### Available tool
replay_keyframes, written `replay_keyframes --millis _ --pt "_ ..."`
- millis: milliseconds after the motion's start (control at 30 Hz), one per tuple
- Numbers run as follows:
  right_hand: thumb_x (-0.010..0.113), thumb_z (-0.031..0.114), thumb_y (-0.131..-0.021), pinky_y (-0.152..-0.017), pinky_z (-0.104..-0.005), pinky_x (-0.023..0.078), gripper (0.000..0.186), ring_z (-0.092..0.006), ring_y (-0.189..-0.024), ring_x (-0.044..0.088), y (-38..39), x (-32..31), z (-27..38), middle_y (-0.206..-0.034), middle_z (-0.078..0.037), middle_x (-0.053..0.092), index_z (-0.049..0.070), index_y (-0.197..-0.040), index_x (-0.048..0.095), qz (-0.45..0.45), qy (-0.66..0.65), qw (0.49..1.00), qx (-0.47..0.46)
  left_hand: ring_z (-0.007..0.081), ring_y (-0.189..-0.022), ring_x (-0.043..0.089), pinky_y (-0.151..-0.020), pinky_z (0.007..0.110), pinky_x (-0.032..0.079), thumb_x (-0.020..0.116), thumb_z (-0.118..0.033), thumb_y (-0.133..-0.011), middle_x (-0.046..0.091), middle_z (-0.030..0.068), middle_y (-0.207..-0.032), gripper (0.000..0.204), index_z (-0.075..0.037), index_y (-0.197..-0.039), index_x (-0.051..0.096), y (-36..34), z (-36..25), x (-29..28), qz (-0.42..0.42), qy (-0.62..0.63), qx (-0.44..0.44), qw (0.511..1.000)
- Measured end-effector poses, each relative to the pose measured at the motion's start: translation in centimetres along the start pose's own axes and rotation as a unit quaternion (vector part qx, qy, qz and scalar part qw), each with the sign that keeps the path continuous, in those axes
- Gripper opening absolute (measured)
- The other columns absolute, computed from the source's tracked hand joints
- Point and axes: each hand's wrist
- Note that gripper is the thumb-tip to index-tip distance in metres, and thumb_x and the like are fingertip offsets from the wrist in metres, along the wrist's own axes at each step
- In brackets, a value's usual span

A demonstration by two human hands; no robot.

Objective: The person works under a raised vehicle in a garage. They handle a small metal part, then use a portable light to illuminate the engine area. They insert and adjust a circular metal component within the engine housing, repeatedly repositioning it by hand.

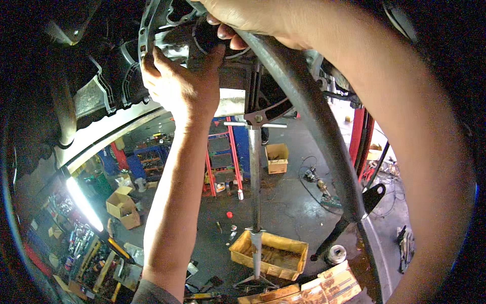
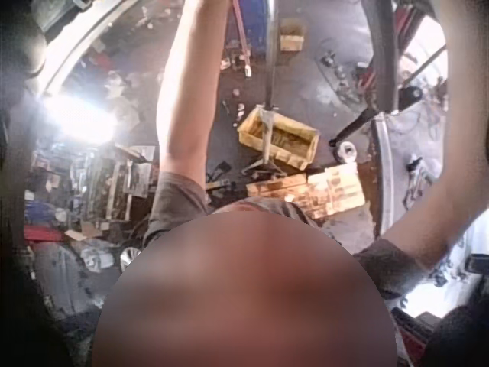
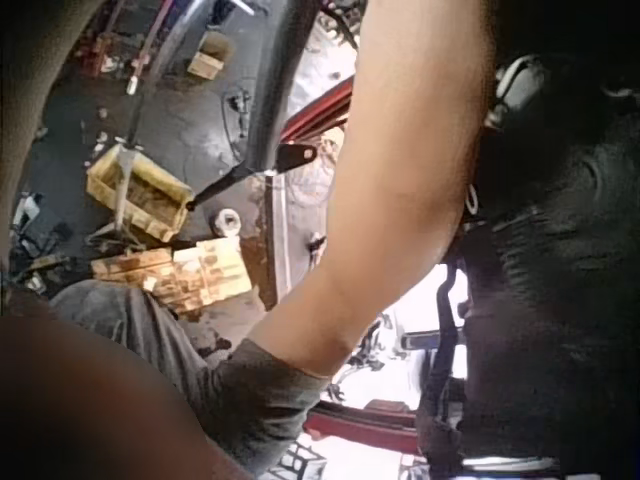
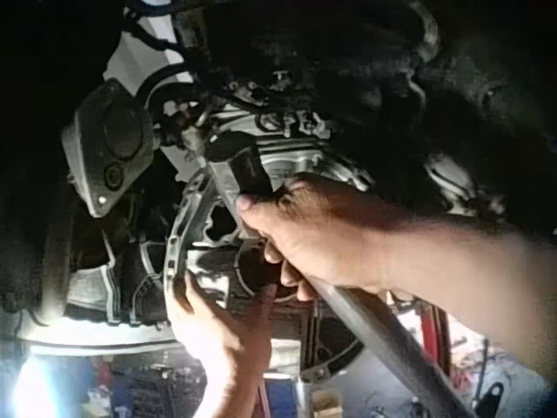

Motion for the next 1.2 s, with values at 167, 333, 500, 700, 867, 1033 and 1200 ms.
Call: replay_keyframes --millis 167,333,500,700,867,1033,1200 --pt "0.038 0.068 -0.106 -0.053 -0.0277 0.053 0.112 -0.0132 -0.061 0.051 -1.5 0.1 -0.3 -0.075 -0.003 0.045 -0.010 -0.157 -0.025 -0.077 0.018 0.996 0.052 0.0532 -0.145 0.031 -0.120 0.063 0.028 0.092 -0.053 -0.071 0.039 0.0347 -0.152 0.108 0.017 -0.140 0.047 1.0 0.0 0.2 -0.012 -0.027 -0.005 1.000" --pt "0.030 0.068 -0.108 -0.059 -0.0303 0.052 0.109 -0.0128 -0.062 0.043 -1.4 0.2 -0.7 -0.073 -0.003 0.042 -0.011 -0.154 -0.030 0.046 0.054 0.994 0.081 0.0535 -0.149 0.028 -0.122 0.063 0.025 0.090 -0.054 -0.074 0.036 0.0361 -0.156 0.100 0.020 -0.132 0.055 0.9 0.2 0.0 0.003 -0.026 -0.013 1.000" --pt "0.030 0.065 -0.110 -0.060 -0.0301 0.050 0.104 -0.0121 -0.064 0.044 -3.4 0.7 -1.3 -0.073 -0.001 0.039 -0.012 -0.155 -0.022 0.017 0.049 0.987 0.153 0.0530 -0.150 0.027 -0.122 0.063 0.024 0.088 -0.055 -0.076 0.035 0.0362 -0.158 0.101 0.020 -0.134 0.054 0.8 0.0 -0.2 0.020 -0.027 -0.020 0.999" --pt "0.036 0.066 -0.108 -0.067 -0.0329 0.052 0.087 -0.0144 -0.073 0.050 -3.5 0.9 -0.3 -0.082 -0.004 0.046 -0.009 -0.148 0.017 0.002 0.053 0.976 0.212 0.0516 -0.151 0.027 -0.123 0.061 0.021 0.085 -0.056 -0.079 0.036 0.0357 -0.157 0.099 0.019 -0.135 0.054 0.8 0.1 -0.1 0.034 -0.038 -0.029 0.998" --pt "0.035 0.067 -0.108 -0.070 -0.0350 0.053 0.088 -0.0156 -0.079 0.051 -3.8 2.0 0.2 -0.090 -0.009 0.047 -0.008 -0.151 0.015 -0.002 0.072 0.992 0.103 0.0506 -0.151 0.028 -0.123 0.061 0.022 0.086 -0.052 -0.079 0.038 0.0349 -0.156 0.094 0.018 -0.134 0.054 0.8 -0.2 -0.4 0.039 -0.044 -0.027 0.998" --pt "0.035 0.065 -0.109 -0.069 -0.0338 0.053 0.087 -0.0149 -0.078 0.050 -2.6 2.0 -0.8 -0.088 -0.008 0.045 -0.007 -0.152 0.013 -0.018 0.051 0.991 0.124 0.0503 -0.150 0.029 -0.122 0.061 0.024 0.088 -0.050 -0.076 0.042 0.0338 -0.153 0.094 0.016 -0.134 0.053 0.7 -0.1 -0.5 0.035 -0.037 -0.020 0.999" --pt "0.050 0.052 -0.109 -0.058 -0.0290 0.051 0.049 -0.0130 -0.066 0.058 -1.5 2.4 -0.8 -0.080 -0.003 0.056 0.003 -0.117 0.053 -0.094 0.094 0.984 0.120 0.0526 -0.148 0.030 -0.120 0.062 0.026 0.092 -0.049 -0.071 0.039 0.0338 -0.154 0.102 0.016 -0.138 0.050 1.5 -0.1 -0.7 0.012 0.011 -0.047 0.999"
Point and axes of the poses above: each hand's wrist, its own y-axis away from the middle knuckle, its own x-axis out of the palm, z = x × y
